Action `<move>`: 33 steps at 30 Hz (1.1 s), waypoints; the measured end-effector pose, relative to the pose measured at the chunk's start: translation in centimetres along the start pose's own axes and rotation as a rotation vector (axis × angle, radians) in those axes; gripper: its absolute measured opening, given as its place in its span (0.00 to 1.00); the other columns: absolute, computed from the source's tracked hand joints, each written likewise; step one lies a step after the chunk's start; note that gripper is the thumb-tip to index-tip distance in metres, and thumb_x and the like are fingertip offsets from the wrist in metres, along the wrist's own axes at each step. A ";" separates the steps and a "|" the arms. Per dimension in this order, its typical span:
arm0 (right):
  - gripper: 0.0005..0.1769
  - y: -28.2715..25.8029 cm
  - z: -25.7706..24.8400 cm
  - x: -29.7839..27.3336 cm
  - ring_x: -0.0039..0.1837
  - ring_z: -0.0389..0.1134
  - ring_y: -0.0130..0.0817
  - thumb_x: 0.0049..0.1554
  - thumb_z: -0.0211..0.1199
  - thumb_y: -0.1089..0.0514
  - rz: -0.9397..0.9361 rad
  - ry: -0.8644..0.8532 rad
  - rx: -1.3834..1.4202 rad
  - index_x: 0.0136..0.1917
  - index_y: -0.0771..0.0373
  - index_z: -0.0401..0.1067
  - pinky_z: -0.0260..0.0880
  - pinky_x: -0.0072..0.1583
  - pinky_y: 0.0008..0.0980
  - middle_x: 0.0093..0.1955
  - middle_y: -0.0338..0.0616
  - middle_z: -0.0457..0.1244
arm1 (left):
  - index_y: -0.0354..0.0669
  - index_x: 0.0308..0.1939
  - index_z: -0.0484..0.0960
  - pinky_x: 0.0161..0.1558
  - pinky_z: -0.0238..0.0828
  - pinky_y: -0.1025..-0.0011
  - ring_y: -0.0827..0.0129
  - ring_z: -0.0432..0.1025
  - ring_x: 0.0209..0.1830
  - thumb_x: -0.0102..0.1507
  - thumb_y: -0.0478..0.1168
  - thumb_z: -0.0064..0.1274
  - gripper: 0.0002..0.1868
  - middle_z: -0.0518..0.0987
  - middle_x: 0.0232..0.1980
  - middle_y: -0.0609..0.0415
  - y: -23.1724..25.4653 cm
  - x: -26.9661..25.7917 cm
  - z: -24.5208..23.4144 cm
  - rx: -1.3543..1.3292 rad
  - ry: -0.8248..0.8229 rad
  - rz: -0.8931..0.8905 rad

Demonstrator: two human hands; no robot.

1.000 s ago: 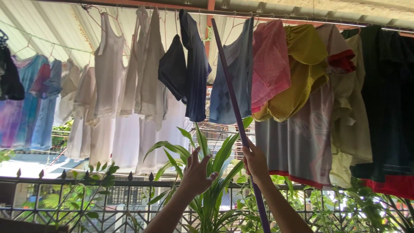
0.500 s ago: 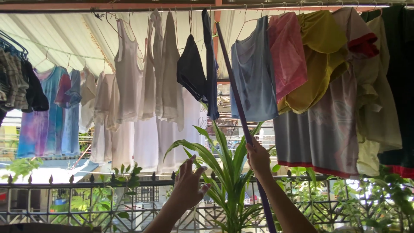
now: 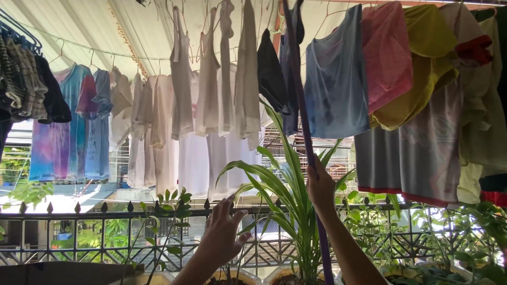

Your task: Hanging wet laundry on a high clothesline using hangers and a long pole

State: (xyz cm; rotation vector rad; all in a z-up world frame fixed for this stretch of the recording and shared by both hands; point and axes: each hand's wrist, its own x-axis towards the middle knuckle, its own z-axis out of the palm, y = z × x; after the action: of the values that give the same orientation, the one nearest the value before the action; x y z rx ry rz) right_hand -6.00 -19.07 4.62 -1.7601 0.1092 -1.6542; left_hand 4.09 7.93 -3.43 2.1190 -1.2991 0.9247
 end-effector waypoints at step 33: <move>0.27 0.6 0.0 5.7 0.21 0.51 0.25 0.64 0.51 0.56 0.268 0.021 0.143 0.76 0.49 0.65 0.51 0.23 0.27 0.22 0.38 0.54 | 0.59 0.68 0.69 0.69 0.50 0.25 0.47 0.39 0.82 0.60 0.58 0.67 0.36 0.43 0.81 0.46 -5.8 -1.6 0.1 0.187 -0.092 -0.066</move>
State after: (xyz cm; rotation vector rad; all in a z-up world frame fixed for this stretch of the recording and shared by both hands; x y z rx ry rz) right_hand -4.79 -22.44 9.15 -1.5477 0.2219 -1.4505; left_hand 8.86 11.30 -5.03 2.3579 -1.2194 0.9646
